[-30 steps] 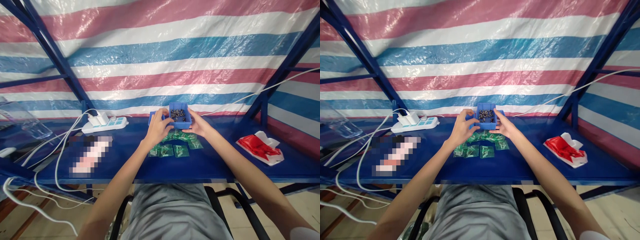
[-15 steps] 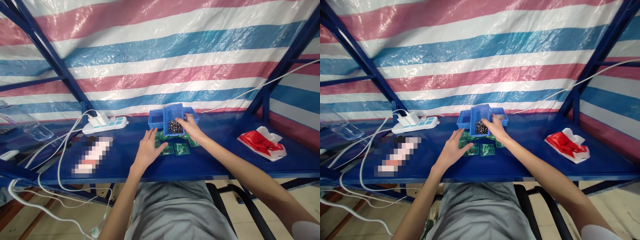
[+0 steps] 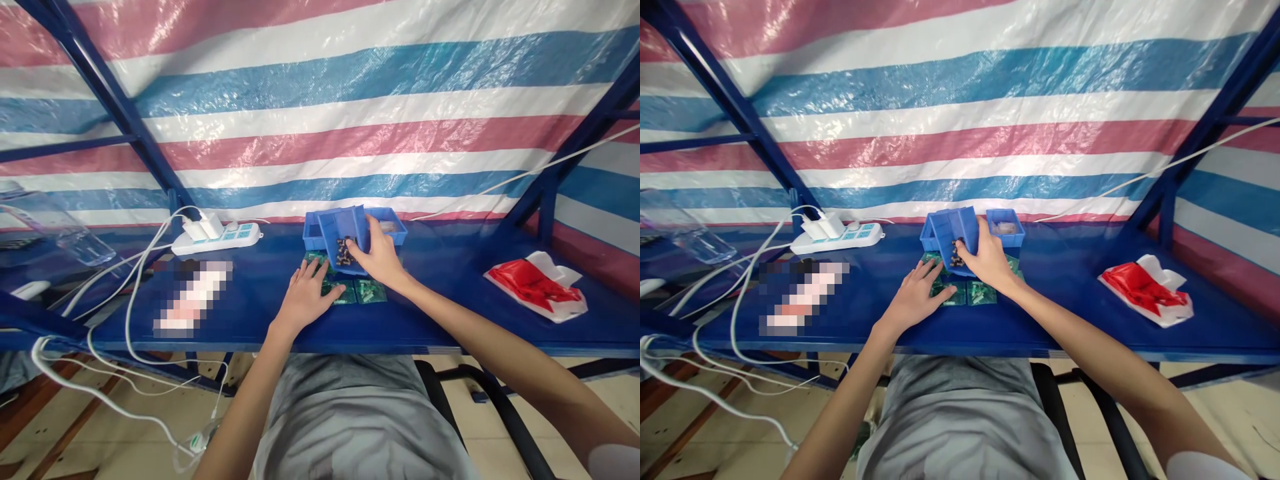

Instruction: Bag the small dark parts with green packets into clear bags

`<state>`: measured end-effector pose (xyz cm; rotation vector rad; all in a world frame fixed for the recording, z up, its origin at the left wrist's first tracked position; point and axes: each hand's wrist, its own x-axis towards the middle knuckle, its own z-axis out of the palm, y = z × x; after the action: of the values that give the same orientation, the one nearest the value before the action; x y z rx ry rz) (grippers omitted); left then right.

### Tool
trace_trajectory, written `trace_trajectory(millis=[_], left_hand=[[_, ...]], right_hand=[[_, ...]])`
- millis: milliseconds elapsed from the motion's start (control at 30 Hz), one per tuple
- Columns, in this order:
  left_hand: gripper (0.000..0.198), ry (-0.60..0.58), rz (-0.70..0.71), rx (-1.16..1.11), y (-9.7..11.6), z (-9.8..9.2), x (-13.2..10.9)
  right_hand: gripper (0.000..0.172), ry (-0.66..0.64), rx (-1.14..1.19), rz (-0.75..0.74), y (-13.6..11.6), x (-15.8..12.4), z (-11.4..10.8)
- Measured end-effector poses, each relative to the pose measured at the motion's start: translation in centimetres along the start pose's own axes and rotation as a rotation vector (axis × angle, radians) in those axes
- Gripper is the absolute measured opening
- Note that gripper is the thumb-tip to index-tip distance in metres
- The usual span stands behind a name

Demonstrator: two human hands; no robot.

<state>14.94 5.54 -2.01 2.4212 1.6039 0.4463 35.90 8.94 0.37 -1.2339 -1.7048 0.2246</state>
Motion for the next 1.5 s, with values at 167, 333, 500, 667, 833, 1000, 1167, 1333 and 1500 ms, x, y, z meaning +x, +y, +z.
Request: trace_trajectory(millis=[167,333,500,667,833,1000,1167,1333,1500], left_hand=[[0.082,0.020,0.013,0.012,-0.2,0.2,0.0],[0.085,-0.012,0.006,0.006,-0.3,0.2,0.0],[0.085,-0.024,-0.005,0.000,-0.3,0.2,0.0],[0.085,-0.026,0.004,-0.009,-0.5,0.3,0.1],[0.083,-0.015,-0.006,-0.006,-0.4,0.2,0.0],[0.084,-0.021,-0.002,-0.011,-0.4,0.1,0.0],[0.084,-0.020,-0.005,-0.022,-0.6,0.3,0.0],[0.081,0.005,0.023,-0.025,-0.9,0.5,0.0],[0.075,0.053,0.041,-0.019,-0.8,0.4,0.0]], right_hand=[[0.069,-0.039,-0.069,-0.072,-0.6,-0.2,-0.2],[0.068,-0.046,-0.097,-0.097,-0.6,-0.1,-0.6],[0.065,-0.078,-0.138,-0.088,-0.1,0.4,-1.5],[0.069,-0.160,-0.194,-0.146,0.6,0.9,-2.6],[0.071,-0.227,-0.261,-0.224,0.6,1.1,-3.5],[0.072,-0.223,-0.336,-0.244,0.5,1.2,-3.7],[0.072,-0.201,-0.354,-0.245,0.7,1.6,-4.5],[0.071,-0.234,-0.372,-0.280,1.2,2.1,-5.8],[0.071,-0.245,-0.393,-0.319,1.7,2.1,-6.3]])
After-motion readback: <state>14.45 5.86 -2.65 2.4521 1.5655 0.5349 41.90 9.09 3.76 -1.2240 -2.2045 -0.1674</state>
